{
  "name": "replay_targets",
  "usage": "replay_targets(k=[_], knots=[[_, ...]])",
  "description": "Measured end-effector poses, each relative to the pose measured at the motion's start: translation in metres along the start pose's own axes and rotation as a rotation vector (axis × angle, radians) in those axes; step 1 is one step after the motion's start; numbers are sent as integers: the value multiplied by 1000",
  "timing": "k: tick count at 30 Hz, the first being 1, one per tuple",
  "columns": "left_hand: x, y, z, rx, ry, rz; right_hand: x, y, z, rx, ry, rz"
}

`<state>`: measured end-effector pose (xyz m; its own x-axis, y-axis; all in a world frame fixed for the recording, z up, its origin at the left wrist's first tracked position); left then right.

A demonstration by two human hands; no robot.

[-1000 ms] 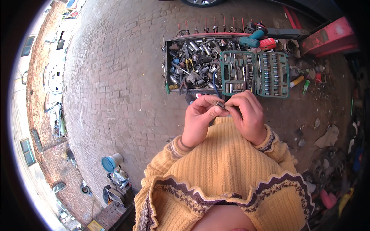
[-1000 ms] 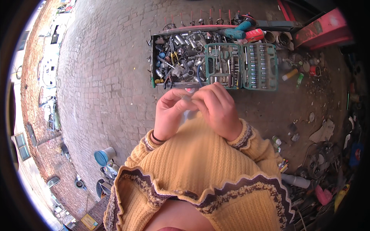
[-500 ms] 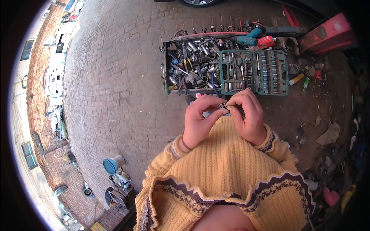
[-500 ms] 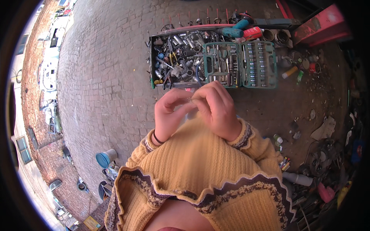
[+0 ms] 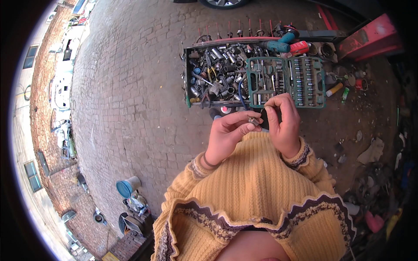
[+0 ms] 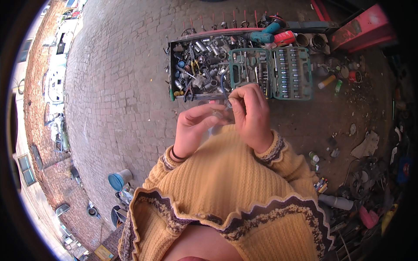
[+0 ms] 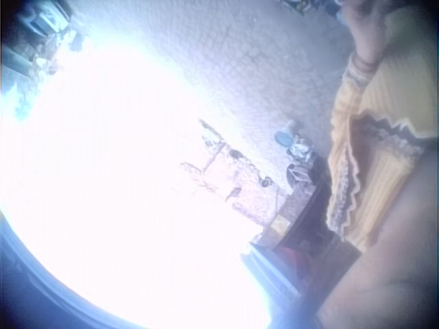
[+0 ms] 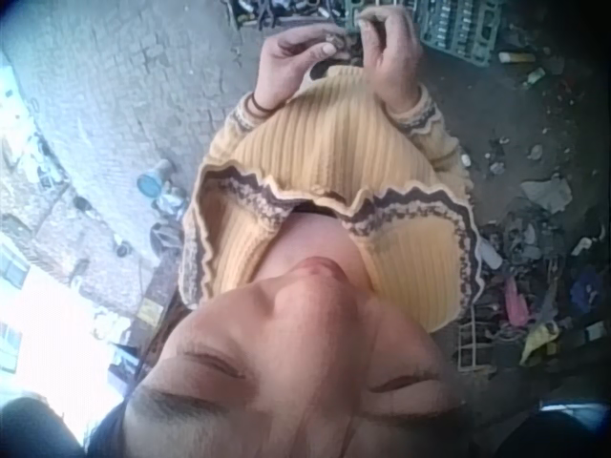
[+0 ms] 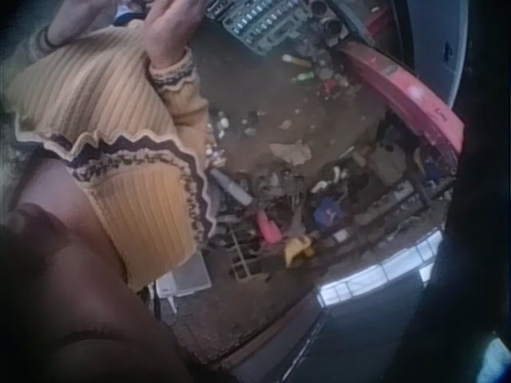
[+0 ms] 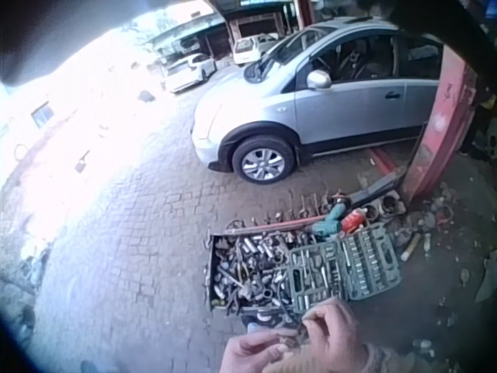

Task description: The person holds a small metal lock cylinder and uses a screwdriver to manipulate internal components. They repeatedly insert and remove a small pin-like piece while rotating the cylinder, then set the screwdriver down and continue handling the cylinder with both hands.

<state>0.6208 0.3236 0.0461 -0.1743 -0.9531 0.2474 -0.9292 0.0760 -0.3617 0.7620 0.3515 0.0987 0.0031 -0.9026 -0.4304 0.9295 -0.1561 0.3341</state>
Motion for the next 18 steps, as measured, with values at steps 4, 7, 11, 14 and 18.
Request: replay_targets(k=[4,7,11,14,18], knots=[[1,7,0,17,-2,-31,-1,6,-7,10,-38,-33],[-2,26,2,92,-9,-223,0,6,-3,14,-44,8],[-1,42,1,78,-48,-381,5,-3,13,-52,-8,120],[1,43,-3,103,-95,-398,7,-11,24,-175,19,219],[1,36,-8,91,-130,-357,5,-13,25,-306,-31,286]])
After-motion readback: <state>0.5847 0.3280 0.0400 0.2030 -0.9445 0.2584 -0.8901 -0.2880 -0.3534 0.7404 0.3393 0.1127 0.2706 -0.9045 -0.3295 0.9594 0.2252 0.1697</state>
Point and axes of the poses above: each hand's wrist, its own x-axis away from the middle knuckle, its own y-axis out of the back of the hand, z = x × y, the point moved 10 cm from there along -x, towards the middle knuckle, and after that the axes turned 6 degrees about -z, right-handed, at the moved point
